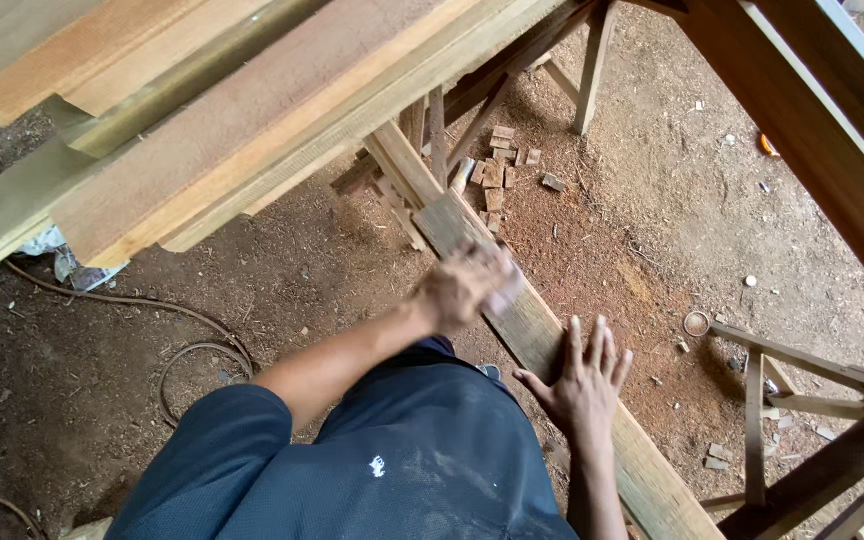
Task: The person sands a long wooden beam by hand using a piece of sandpaper, applying it to the top surface and edges of the wood while holding the beam steady.
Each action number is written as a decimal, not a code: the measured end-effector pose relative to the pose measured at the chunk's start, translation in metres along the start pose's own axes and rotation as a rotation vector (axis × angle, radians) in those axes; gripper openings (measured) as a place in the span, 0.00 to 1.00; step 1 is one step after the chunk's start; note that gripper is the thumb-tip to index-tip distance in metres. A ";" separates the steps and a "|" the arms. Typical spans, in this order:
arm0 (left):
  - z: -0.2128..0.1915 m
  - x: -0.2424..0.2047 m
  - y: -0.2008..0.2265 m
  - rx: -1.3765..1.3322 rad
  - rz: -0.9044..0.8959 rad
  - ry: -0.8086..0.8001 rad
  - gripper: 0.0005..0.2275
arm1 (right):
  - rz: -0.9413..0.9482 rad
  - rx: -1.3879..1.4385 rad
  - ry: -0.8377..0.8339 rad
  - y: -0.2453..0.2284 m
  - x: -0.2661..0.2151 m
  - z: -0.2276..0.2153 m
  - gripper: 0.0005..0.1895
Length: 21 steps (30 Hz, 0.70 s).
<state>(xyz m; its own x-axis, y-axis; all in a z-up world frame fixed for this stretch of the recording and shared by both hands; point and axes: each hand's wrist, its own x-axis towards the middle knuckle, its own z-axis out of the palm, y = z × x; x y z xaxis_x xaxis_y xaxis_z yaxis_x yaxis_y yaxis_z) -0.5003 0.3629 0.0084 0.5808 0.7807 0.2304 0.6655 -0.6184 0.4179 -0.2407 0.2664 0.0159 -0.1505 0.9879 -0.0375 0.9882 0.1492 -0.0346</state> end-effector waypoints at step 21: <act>0.046 0.011 0.060 0.009 0.191 0.108 0.16 | 0.005 0.205 -0.037 -0.005 0.000 -0.023 0.58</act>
<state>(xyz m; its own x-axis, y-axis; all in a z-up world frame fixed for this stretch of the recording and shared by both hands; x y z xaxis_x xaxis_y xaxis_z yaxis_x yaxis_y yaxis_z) -0.4321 0.3304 -0.0045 0.6433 0.6541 0.3979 0.5527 -0.7564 0.3498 -0.2451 0.2670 0.0390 -0.1505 0.9858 -0.0743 0.9628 0.1291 -0.2372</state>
